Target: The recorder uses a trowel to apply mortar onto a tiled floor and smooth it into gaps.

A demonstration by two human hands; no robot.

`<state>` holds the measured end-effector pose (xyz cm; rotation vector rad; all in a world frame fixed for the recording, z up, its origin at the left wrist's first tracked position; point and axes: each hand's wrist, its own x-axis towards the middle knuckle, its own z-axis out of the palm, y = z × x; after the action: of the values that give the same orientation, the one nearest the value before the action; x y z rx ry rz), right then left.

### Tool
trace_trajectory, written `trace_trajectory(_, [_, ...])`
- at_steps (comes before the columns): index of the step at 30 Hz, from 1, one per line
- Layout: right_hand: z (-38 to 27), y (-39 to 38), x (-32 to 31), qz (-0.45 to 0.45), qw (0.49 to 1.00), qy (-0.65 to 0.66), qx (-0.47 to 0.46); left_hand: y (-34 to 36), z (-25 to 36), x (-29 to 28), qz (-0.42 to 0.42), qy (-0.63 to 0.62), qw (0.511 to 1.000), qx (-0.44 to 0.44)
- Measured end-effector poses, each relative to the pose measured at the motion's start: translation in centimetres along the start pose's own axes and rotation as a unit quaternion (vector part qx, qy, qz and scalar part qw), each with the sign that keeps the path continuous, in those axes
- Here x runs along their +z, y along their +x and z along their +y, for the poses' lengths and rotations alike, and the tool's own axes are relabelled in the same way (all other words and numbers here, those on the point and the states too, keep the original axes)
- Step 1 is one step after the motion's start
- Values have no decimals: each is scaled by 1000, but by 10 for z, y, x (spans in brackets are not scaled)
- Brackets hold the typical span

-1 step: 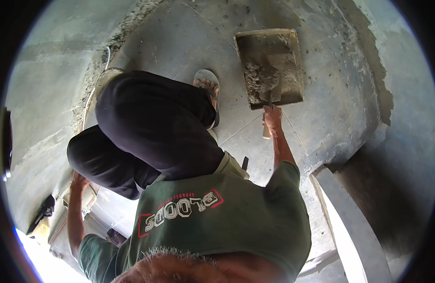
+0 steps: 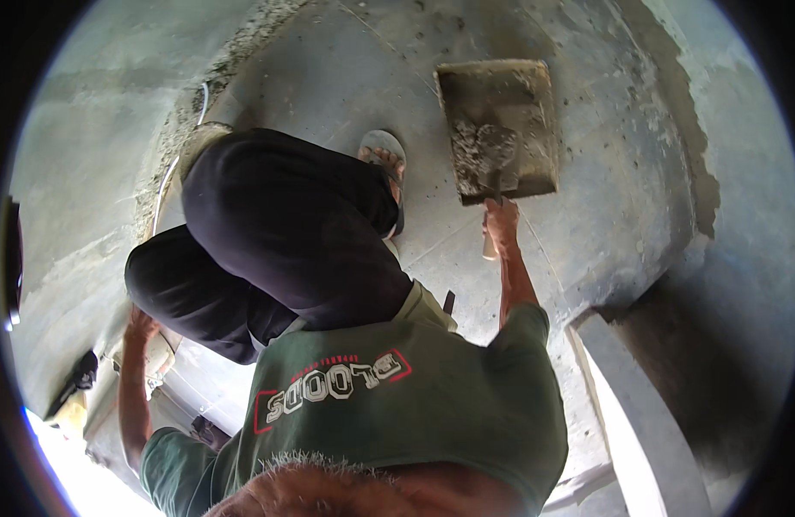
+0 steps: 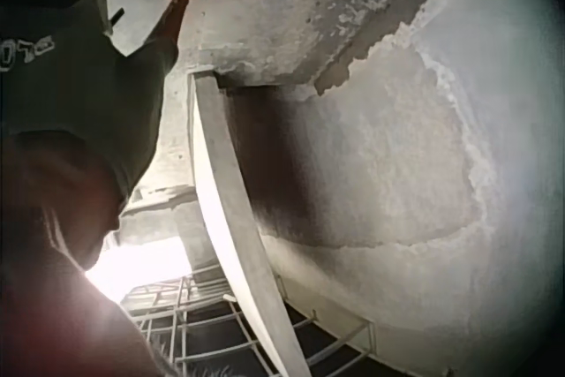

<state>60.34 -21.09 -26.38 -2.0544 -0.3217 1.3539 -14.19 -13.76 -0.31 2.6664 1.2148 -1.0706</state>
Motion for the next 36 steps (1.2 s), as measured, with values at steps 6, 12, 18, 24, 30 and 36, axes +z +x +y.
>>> trace_trajectory(6, [-60, -15, 39, -52, 989, 129, -50, 25, -27, -124, 188, -142, 956, -177])
trace_trajectory(12, [-147, 17, 111, -260, 914, 304, -64, 40, -4, -190, 255, -356, 842, -316])
trace_trajectory(18, [-225, 56, 173, -472, 758, 438, -107, 63, 51, -182, 140, -468, 828, -274])
trace_trajectory(24, [-242, 97, 137, -494, 674, 540, -97, 74, 37, -173, 212, -387, 880, -178])
trace_trajectory(30, [-249, 105, 5, -128, 792, 540, -255, 85, 25, -155, 244, -397, 876, -124])
trace_trajectory(36, [-258, 189, 11, 355, 829, 274, -335, 104, 12, -150, 263, -427, 860, -96])
